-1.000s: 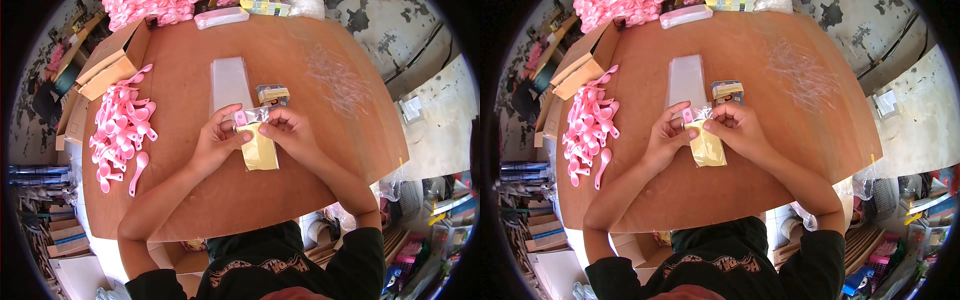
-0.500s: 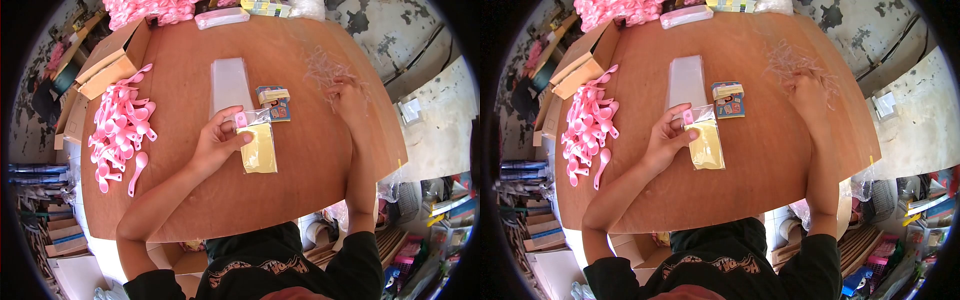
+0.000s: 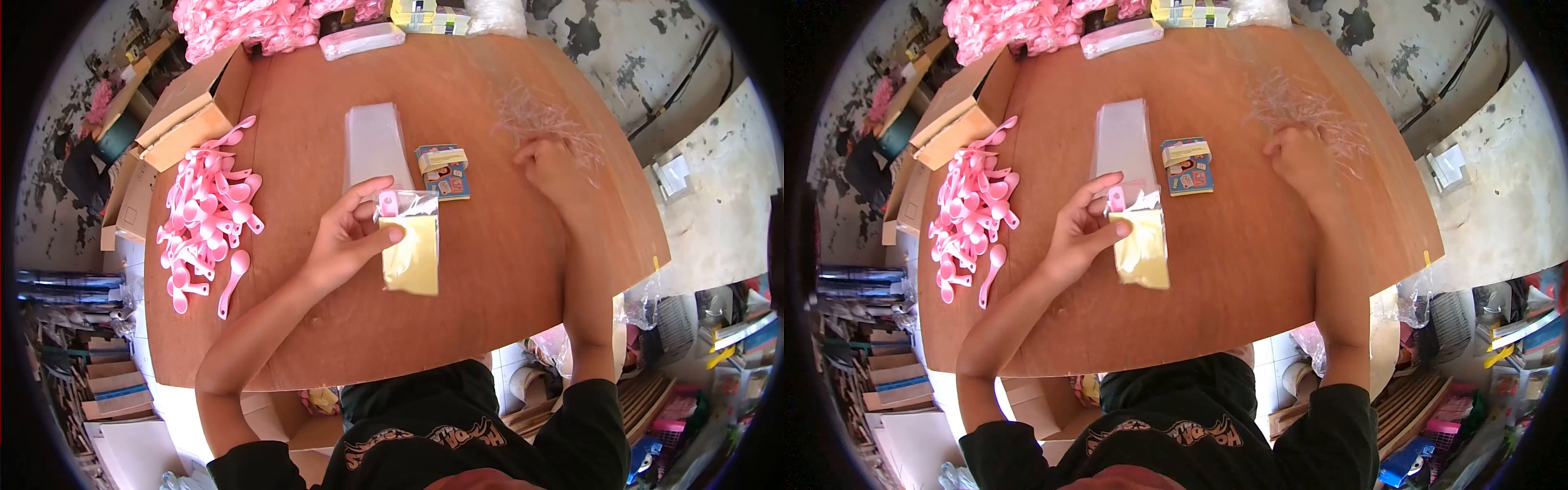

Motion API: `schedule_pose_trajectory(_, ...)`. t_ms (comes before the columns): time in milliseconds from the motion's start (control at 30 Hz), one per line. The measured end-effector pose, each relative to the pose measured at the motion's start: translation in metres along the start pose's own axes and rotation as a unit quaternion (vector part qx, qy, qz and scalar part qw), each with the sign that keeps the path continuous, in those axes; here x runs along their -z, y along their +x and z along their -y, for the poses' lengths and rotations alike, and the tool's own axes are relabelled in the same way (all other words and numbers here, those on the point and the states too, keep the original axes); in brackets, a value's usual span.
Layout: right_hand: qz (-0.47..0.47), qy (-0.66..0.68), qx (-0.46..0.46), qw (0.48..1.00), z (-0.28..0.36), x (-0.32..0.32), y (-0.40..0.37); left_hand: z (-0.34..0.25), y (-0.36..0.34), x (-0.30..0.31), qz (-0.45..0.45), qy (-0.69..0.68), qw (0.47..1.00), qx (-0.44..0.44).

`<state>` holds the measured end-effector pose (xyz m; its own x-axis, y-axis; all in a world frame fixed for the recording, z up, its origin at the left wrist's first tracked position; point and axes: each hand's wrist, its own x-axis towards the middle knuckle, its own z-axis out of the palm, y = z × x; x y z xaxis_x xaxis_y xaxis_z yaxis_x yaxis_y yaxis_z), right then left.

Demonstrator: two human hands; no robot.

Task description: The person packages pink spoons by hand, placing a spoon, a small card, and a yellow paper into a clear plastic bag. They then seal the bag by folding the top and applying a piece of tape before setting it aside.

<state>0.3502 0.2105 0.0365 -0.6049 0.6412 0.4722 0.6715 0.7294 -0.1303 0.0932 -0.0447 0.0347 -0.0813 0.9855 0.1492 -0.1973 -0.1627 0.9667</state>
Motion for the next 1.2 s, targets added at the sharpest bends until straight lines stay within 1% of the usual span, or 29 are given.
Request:
schedule_pose_trajectory(33,-0.002,0.002,-0.003,1.000,0.001,0.002,0.002,-0.007,-0.006,0.000,0.016,0.007,1.000,0.004)
schedule_pose_trajectory(67,-0.037,0.018,-0.025,0.999,0.003,0.003,0.004,-0.017,-0.016,0.000,0.017,0.008,1.000,0.006)
schedule_pose_trajectory(100,-0.072,0.034,-0.047,0.996,0.006,0.005,0.006,-0.028,-0.030,0.000,0.052,0.023,0.997,0.043)
schedule_pose_trajectory(133,-0.071,0.036,-0.049,0.996,0.008,0.007,0.008,-0.040,-0.045,0.000,0.087,0.036,0.992,0.080)
schedule_pose_trajectory(200,-0.091,0.088,-0.026,0.992,0.012,0.009,0.007,-0.063,-0.080,0.005,0.195,0.175,0.961,0.087)
schedule_pose_trajectory(267,-0.092,0.109,-0.037,0.989,0.017,0.008,0.007,-0.068,-0.119,0.009,0.268,0.056,0.952,0.140)
schedule_pose_trajectory(333,-0.095,0.128,-0.054,0.986,0.018,0.007,0.006,-0.071,-0.162,0.012,0.275,-0.025,0.929,0.245)
schedule_pose_trajectory(400,-0.123,0.146,-0.051,0.980,0.017,0.005,0.007,-0.056,-0.193,0.026,0.340,0.015,0.904,0.260)
schedule_pose_trajectory(433,-0.125,0.149,-0.058,0.979,0.018,0.006,0.006,-0.041,-0.225,0.029,0.239,-0.185,0.876,0.375)
schedule_pose_trajectory(467,-0.125,0.156,-0.055,0.978,0.020,0.007,0.006,-0.016,-0.260,0.046,0.202,-0.228,0.867,0.394)
schedule_pose_trajectory(500,-0.125,0.165,-0.052,0.977,0.021,0.007,0.006,0.000,-0.285,0.053,0.111,-0.232,0.876,0.409)
schedule_pose_trajectory(533,-0.125,0.170,-0.055,0.976,0.022,0.007,0.005,0.028,-0.322,0.078,0.039,-0.189,0.887,0.420)
schedule_pose_trajectory(567,-0.128,0.185,-0.036,0.974,0.023,0.006,0.005,0.050,-0.329,0.079,-0.024,-0.265,0.899,0.348)
schedule_pose_trajectory(600,-0.131,0.200,-0.015,0.971,0.024,0.004,0.006,0.086,-0.368,0.106,-0.141,-0.149,0.898,0.390)
schedule_pose_trajectory(633,-0.131,0.205,-0.017,0.970,0.025,0.001,0.007,0.124,-0.398,0.127,-0.178,0.034,0.883,0.433)
schedule_pose_trajectory(667,-0.133,0.211,0.001,0.968,0.026,-0.002,0.007,0.144,-0.416,0.138,-0.207,0.215,0.836,0.461)
schedule_pose_trajectory(700,-0.135,0.216,0.020,0.967,0.027,-0.004,0.007,0.129,-0.400,0.122,-0.134,0.321,0.754,0.557)
schedule_pose_trajectory(733,-0.130,0.217,0.021,0.967,0.031,-0.002,0.007,0.107,-0.369,0.095,-0.054,0.412,0.650,0.636)
schedule_pose_trajectory(767,-0.128,0.229,0.013,0.965,0.037,0.001,0.007,0.100,-0.357,0.083,0.010,0.408,0.653,0.638)
schedule_pose_trajectory(800,-0.123,0.241,0.006,0.963,0.043,0.002,0.005,0.099,-0.354,0.079,0.009,0.400,0.654,0.642)
schedule_pose_trajectory(867,-0.112,0.242,0.019,0.964,0.049,-0.005,0.001,0.099,-0.348,0.070,0.154,0.353,0.707,0.593)
schedule_pose_trajectory(900,-0.114,0.241,0.030,0.963,0.055,-0.005,0.004,0.072,-0.315,0.049,0.195,0.279,0.709,0.618)
schedule_pose_trajectory(933,-0.112,0.243,0.043,0.963,0.063,-0.003,0.006,0.051,-0.298,0.036,0.253,0.265,0.773,0.518)
schedule_pose_trajectory(967,-0.103,0.263,0.050,0.958,0.076,0.003,0.002,0.037,-0.287,0.028,0.309,0.270,0.792,0.452)
schedule_pose_trajectory(1000,-0.094,0.283,0.057,0.953,0.087,0.006,0.000,0.016,-0.273,0.019,0.296,0.187,0.834,0.426)
schedule_pose_trajectory(1033,-0.105,0.284,0.113,0.946,0.095,0.005,0.001,-0.005,-0.255,0.011,0.281,0.104,0.869,0.394)
schedule_pose_trajectory(1067,-0.101,0.287,0.127,0.944,0.109,0.009,0.001,-0.027,-0.235,0.005,0.269,0.101,0.876,0.388)
schedule_pose_trajectory(1133,-0.091,0.292,0.181,0.935,0.144,0.019,0.003,-0.059,-0.195,0.002,0.266,0.166,0.932,0.182)
schedule_pose_trajectory(1200,-0.070,0.274,0.220,0.933,0.161,0.005,0.014,-0.066,-0.168,0.005,0.192,0.143,0.959,0.152)
